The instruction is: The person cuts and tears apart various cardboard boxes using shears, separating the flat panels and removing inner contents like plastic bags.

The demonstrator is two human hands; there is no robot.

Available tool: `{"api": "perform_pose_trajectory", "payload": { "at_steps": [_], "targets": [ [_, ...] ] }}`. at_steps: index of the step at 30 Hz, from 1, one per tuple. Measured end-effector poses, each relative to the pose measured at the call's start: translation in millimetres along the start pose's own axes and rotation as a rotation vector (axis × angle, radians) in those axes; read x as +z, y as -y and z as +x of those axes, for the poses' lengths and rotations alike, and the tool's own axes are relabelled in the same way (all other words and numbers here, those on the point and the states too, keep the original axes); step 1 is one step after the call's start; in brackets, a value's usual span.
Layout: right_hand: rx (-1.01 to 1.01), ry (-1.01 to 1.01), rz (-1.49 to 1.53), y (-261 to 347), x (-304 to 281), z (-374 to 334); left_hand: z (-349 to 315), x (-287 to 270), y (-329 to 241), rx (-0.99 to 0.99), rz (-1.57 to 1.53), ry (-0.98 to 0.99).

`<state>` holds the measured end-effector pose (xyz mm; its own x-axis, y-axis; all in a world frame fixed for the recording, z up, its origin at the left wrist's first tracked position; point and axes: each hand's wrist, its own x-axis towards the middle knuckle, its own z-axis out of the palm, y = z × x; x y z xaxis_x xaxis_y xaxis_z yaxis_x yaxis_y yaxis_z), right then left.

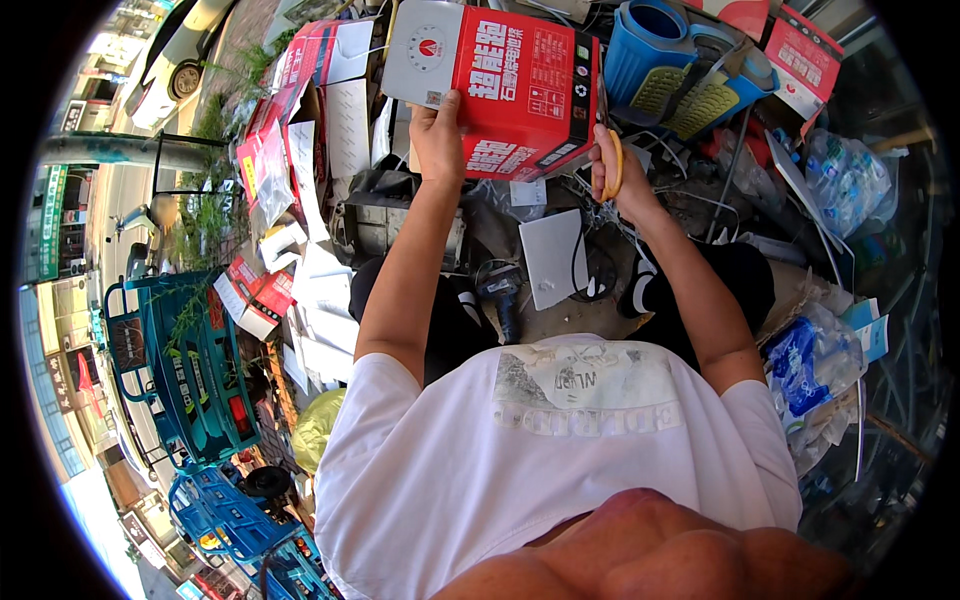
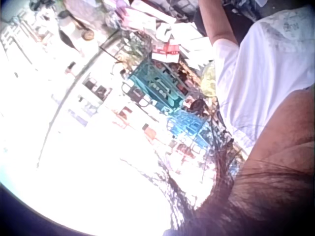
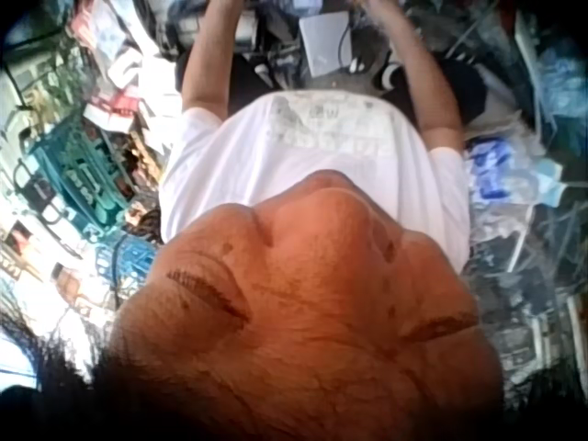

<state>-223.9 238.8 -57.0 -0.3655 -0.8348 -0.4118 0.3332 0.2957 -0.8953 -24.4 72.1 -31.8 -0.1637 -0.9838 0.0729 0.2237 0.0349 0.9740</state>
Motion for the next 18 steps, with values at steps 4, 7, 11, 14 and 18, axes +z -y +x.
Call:
{"api": "perform_pose_trajectory", "payload": {
  "at_steps": [4, 7, 11, 14, 18],
  "targets": [
    [0.104, 0.066, 0.075, 14.1, -4.3, -0.1, 1.4, -4.3, -1.6, -0.013, 0.009, 0.009],
    [0.147, 0.049, 0.033, 16.4, -9.5, 2.8, 2.5, -6.9, -1.0, 0.034, 0.078, 0.063],
    [0.107, 0.039, -0.116, 16.0, -24.7, 10.7, 1.2, -4.9, -8.0, 0.048, 0.157, 0.123],
    [0.063, -0.022, 0.061, 15.7, -27.1, 13.2, 1.1, -4.3, -6.0, 0.101, 0.137, 0.151],
    [0.153, 0.126, 0.269, 32.5, -18.9, 7.1, 3.3, -5.5, -7.6, -0.104, -0.224, -0.043]
  ]
}}
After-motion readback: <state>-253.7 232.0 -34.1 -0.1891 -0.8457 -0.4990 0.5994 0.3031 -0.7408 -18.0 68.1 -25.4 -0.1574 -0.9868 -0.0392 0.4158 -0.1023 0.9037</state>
